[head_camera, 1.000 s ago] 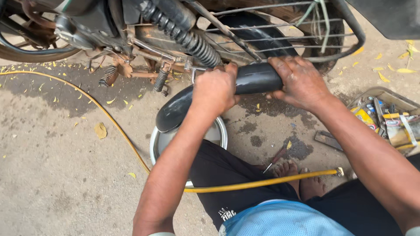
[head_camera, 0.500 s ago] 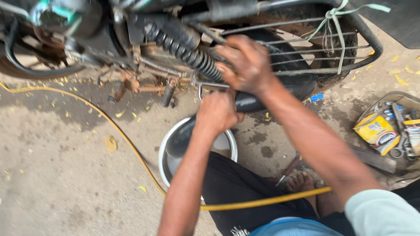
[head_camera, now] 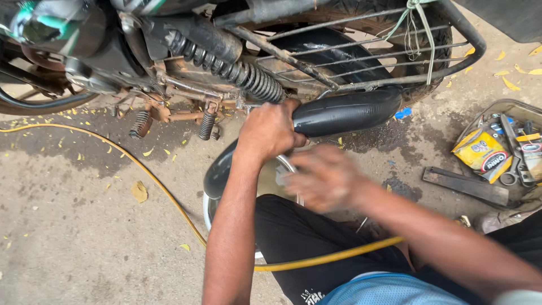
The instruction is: The person scrubs the surface of a motorcycle inner tube with a metal tool to prepare it for a patch. They then apply glue from a tube onto the prepared area of the inner tube.
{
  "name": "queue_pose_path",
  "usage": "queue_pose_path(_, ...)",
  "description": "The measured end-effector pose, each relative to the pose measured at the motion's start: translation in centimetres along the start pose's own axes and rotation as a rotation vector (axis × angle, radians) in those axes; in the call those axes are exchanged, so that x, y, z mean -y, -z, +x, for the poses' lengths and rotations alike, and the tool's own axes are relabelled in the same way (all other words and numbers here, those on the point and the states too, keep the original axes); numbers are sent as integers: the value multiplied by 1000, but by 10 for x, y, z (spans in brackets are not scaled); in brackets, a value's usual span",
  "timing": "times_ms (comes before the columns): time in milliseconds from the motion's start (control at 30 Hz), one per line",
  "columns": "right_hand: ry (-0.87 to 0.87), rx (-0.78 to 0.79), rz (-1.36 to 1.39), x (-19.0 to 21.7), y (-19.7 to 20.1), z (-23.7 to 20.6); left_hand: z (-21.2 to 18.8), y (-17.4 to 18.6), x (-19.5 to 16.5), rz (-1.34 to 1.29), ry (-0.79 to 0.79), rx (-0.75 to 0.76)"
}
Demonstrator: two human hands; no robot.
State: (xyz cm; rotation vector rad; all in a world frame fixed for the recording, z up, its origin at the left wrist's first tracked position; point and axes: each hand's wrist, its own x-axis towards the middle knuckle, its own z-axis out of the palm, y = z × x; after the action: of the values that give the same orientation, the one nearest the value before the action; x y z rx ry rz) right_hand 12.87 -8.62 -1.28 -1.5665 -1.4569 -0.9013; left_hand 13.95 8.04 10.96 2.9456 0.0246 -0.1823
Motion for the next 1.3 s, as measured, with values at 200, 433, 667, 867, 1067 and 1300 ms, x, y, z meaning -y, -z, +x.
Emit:
queue_pose_path(200, -408, 1031, -187, -87, 86, -153, 3, 1, 1, 37, -129, -42)
queue_pose_path(433, -1481, 1855, -559, -106, 138, -267, 4, 0, 3, -2, -116, -55)
queue_pose_path(667, -1326, 1562, -715, -101, 129, -286, 2, 1, 2, -18, -126, -71)
queue_pose_path(867, -1350, 1436, -13, -112, 114, -257, 7, 0, 7, -41, -138, -34)
queue_pose_path(1067, -1887, 378, 1419, -58, 113, -209, 9, -1, 10, -54, -155, -53)
queue_pose_path(1300, -1578, -79, 1367, 2, 114, -153, 8, 0, 7, -34, -99, -12)
